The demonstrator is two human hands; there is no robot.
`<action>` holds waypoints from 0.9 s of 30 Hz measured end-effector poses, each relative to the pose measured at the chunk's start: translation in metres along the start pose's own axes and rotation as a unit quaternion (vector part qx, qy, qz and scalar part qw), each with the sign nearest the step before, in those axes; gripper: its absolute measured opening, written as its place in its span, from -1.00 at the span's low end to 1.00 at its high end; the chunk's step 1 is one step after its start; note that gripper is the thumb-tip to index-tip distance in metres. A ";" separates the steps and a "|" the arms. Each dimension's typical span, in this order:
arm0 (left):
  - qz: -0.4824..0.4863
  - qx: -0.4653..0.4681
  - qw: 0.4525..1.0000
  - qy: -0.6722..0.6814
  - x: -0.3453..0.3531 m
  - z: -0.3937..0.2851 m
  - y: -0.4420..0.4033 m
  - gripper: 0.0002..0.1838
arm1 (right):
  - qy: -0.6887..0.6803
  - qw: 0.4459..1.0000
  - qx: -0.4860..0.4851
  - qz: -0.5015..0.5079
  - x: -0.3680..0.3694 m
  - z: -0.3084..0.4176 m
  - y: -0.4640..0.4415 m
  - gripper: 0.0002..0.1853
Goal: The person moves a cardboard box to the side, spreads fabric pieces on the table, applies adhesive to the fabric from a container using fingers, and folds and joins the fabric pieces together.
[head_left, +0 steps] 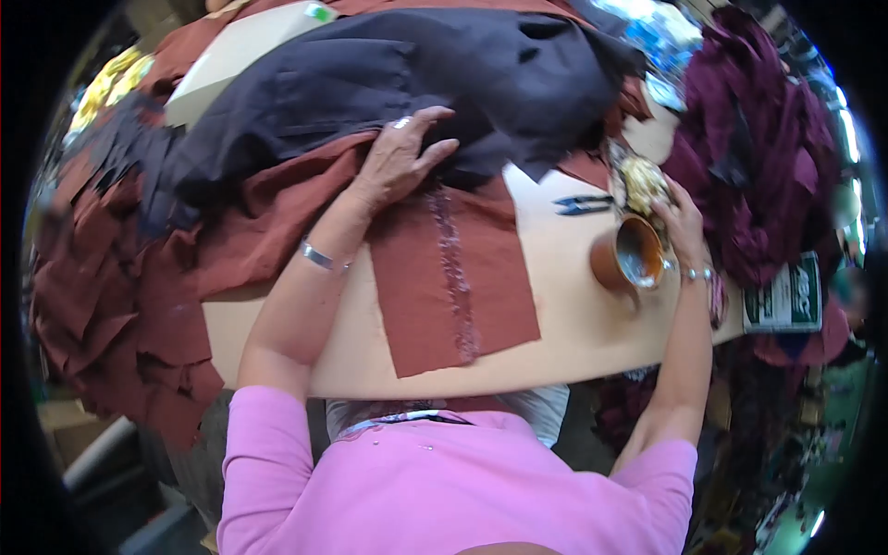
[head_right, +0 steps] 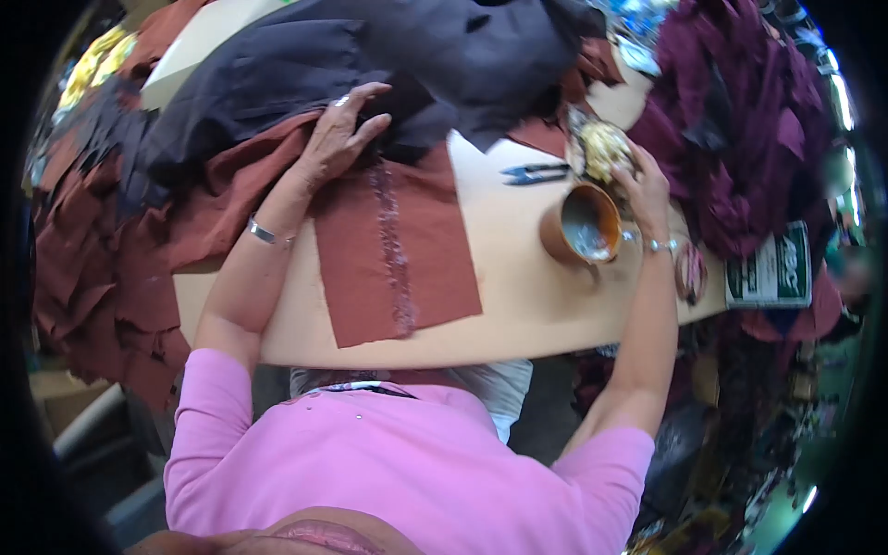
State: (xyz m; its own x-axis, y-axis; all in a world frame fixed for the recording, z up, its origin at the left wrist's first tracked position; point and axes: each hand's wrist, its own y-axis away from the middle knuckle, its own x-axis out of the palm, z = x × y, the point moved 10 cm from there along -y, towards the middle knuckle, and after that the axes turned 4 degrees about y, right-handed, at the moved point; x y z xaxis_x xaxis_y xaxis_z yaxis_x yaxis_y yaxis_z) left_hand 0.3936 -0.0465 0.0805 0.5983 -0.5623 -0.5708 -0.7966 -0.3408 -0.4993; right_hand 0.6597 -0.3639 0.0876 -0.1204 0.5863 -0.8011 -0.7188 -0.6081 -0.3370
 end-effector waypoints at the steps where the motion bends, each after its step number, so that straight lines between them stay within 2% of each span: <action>1: -0.005 -0.019 0.999 0.040 -0.006 -0.003 -0.001 -0.53 | -0.014 1.000 0.018 -0.007 -0.002 -0.003 0.003 -0.48; 4: 0.005 -0.059 0.995 0.078 -0.026 -0.006 -0.014 -0.64 | -0.054 0.997 0.062 -0.015 -0.003 -0.020 0.007 -0.50; 7: 0.007 -0.015 0.995 -0.093 -0.059 -0.016 -0.017 -0.72 | -0.044 0.997 0.061 -0.022 -0.005 -0.019 0.005 -0.52; 8: 0.043 -0.044 0.987 -0.149 -0.067 -0.015 -0.014 -0.67 | -0.033 0.998 0.056 -0.027 -0.007 -0.017 0.004 -0.52; 10: 0.087 -0.009 0.965 -0.249 -0.076 -0.002 -0.004 -0.60 | -0.043 0.997 0.050 -0.027 -0.006 -0.015 0.004 -0.53; 13: 0.171 -0.070 0.938 -0.294 -0.070 0.035 0.018 -0.55 | -0.057 0.996 0.069 -0.019 -0.006 -0.014 0.005 -0.53; 16: 0.153 -0.029 0.914 -0.374 -0.058 0.044 0.023 -0.66 | -0.041 0.998 0.053 -0.006 -0.002 -0.024 -0.001 -0.48; 22: 0.120 0.021 0.938 -0.325 -0.055 0.030 0.025 -0.83 | -0.001 0.998 0.052 -0.028 -0.008 -0.009 0.004 -0.46; 23: 0.150 0.015 0.941 -0.302 -0.054 0.025 0.027 -0.87 | 0.009 0.997 0.062 -0.037 -0.010 -0.006 0.007 -0.46; 26: 0.166 0.146 0.932 -0.287 -0.049 -0.009 0.041 -0.82 | 0.033 0.997 0.064 -0.030 -0.010 -0.008 0.007 -0.49; 27: 0.190 0.177 0.912 -0.318 -0.043 -0.013 0.046 -0.81 | 0.040 0.997 0.061 -0.023 -0.009 -0.009 0.005 -0.50</action>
State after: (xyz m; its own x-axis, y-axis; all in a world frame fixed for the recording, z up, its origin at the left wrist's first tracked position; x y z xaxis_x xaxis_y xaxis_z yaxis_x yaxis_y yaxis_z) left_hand 0.3305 -0.0481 0.0907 0.3038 0.0010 -0.9527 -0.9463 0.1162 -0.3016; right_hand 0.6636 -0.3775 0.0888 -0.0346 0.5640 -0.8251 -0.8013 -0.5090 -0.3144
